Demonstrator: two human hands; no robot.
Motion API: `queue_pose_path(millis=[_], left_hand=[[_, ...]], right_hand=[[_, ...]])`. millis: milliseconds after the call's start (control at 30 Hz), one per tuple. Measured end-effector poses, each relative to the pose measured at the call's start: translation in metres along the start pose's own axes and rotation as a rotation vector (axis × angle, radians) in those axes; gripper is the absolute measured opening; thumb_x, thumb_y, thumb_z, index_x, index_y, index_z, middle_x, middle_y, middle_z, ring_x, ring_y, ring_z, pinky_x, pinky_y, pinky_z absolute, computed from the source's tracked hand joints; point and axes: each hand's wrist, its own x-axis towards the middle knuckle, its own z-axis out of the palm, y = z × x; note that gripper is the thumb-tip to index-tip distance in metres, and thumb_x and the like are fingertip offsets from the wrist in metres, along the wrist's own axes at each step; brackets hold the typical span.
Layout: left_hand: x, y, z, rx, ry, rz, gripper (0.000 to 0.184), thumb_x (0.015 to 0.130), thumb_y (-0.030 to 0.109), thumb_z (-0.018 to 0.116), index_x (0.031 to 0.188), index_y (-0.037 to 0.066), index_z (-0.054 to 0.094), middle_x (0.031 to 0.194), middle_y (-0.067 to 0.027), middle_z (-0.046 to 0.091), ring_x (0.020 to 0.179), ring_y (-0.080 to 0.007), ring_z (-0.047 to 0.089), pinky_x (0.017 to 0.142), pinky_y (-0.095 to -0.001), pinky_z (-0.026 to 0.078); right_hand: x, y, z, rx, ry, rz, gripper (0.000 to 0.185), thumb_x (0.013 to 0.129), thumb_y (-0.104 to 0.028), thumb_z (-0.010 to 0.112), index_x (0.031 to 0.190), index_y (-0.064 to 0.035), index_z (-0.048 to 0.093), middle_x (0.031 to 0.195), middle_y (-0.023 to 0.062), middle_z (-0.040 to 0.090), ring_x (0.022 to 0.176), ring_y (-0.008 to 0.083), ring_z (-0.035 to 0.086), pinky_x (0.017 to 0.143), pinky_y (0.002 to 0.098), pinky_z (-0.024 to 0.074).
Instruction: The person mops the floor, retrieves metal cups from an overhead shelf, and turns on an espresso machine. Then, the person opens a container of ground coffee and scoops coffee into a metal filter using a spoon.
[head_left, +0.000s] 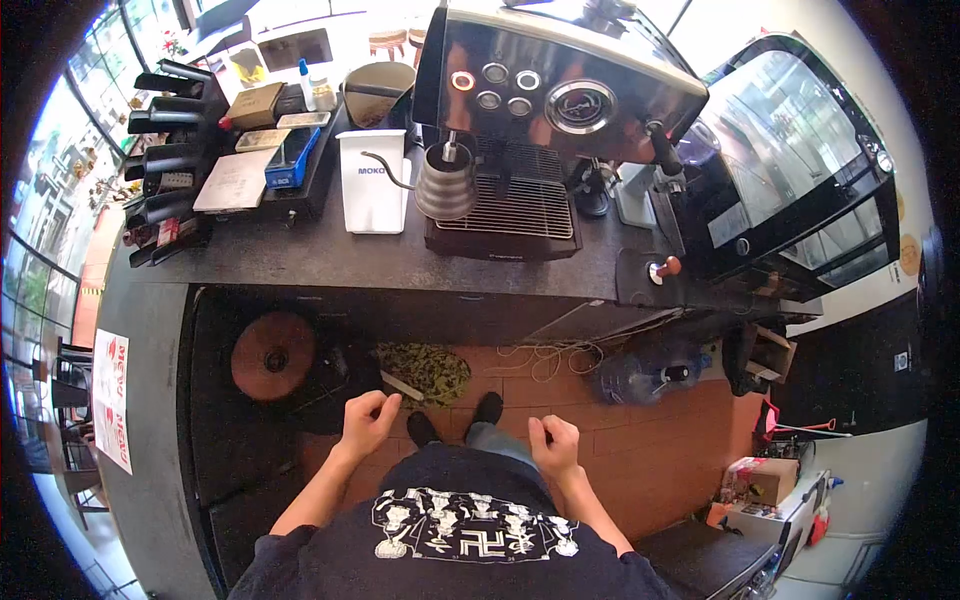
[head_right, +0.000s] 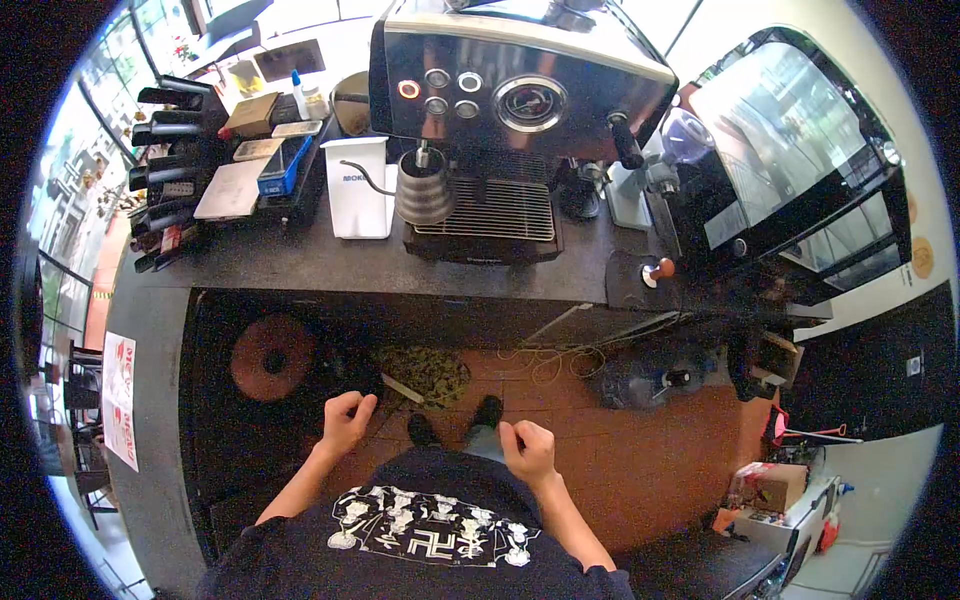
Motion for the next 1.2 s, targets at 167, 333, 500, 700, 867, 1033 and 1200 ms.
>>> queue_pose_path(millis=[167, 333, 500, 700, 867, 1033, 1200], left_hand=[[-0.027, 0.004, 0.01, -0.017, -0.001, -0.053, 0.037, 0.095, 0.014, 0.071, 0.066, -0.001, 0.053, 0.057, -0.0115, 0.044, 0.05, -0.0157, 0.039, 0.048, -0.0352, 0.033], [-0.066, 0.019, 0.02, -0.031, 0.13, -0.149, 0.036, 0.095, 0.015, 0.072, 0.067, -0.001, 0.056, 0.057, -0.0108, 0.047, 0.051, -0.0151, 0.04, 0.049, -0.0346, 0.035], [-0.109, 0.041, 0.05, -0.008, 0.325, -0.228, 0.034, 0.096, 0.016, 0.071, 0.07, -0.001, 0.058, 0.058, -0.0094, 0.05, 0.052, -0.0136, 0.042, 0.049, -0.0343, 0.036], [-0.184, 0.071, 0.137, 0.034, 0.584, -0.432, 0.032, 0.096, 0.018, 0.072, 0.074, -0.002, 0.062, 0.059, -0.0094, 0.052, 0.053, -0.0115, 0.046, 0.05, -0.0327, 0.038], [-0.249, 0.131, 0.201, 0.003, 0.808, -0.703, 0.037, 0.097, 0.026, 0.07, 0.075, -0.002, 0.063, 0.059, -0.0111, 0.053, 0.053, -0.0136, 0.047, 0.05, -0.0349, 0.039], [-0.303, 0.172, 0.241, 0.101, 1.011, -0.732, 0.042, 0.099, 0.029, 0.068, 0.071, -0.001, 0.059, 0.059, -0.0128, 0.051, 0.052, -0.0157, 0.045, 0.05, -0.0377, 0.037], [-0.362, 0.205, 0.27, 0.172, 1.231, -0.794, 0.047, 0.099, 0.028, 0.067, 0.066, -0.001, 0.05, 0.057, -0.0129, 0.044, 0.054, -0.0146, 0.038, 0.05, -0.0395, 0.033]], right_hand=[[-0.02, 0.006, -0.007, -0.019, -0.019, 0.03, 0.035, 0.092, -0.009, 0.072, 0.064, -0.0036, 0.051, 0.058, 0.0137, 0.051, 0.048, 0.0303, 0.053, 0.047, 0.0394, 0.039], [-0.012, 0.021, -0.002, 0.069, -0.175, -0.035, 0.034, 0.091, -0.009, 0.072, 0.064, -0.0035, 0.052, 0.058, 0.0142, 0.052, 0.048, 0.0297, 0.053, 0.047, 0.0391, 0.0389], [0.015, 0.037, -0.006, 0.162, -0.375, -0.139, 0.032, 0.091, -0.01, 0.073, 0.066, -0.0035, 0.054, 0.058, 0.014, 0.053, 0.048, 0.0292, 0.055, 0.047, 0.0384, 0.0397], [0.025, 0.103, -0.023, 0.205, -0.557, -0.309, 0.032, 0.095, -0.011, 0.071, 0.068, -0.0039, 0.053, 0.054, 0.0107, 0.051, 0.044, 0.0165, 0.047, 0.045, 0.0336, 0.0366], [0.026, 0.127, -0.037, 0.25, -0.817, -0.345, 0.042, 0.097, -0.013, 0.07, 0.064, -0.0047, 0.045, 0.052, 0.0041, 0.043, 0.048, 0.008, 0.037, 0.044, 0.0322, 0.0291], [0.01, 0.107, -0.03, 0.352, -1.013, -0.451, 0.041, 0.099, -0.014, 0.068, 0.065, -0.0041, 0.047, 0.053, 0.0031, 0.041, 0.052, 0.0065, 0.035, 0.045, 0.0312, 0.029], [-0.031, 0.062, -0.016, 0.459, -1.237, -0.533, 0.042, 0.1, -0.016, 0.067, 0.067, -0.0039, 0.046, 0.056, 0.0015, 0.04, 0.056, 0.0058, 0.034, 0.047, 0.0304, 0.0286]])
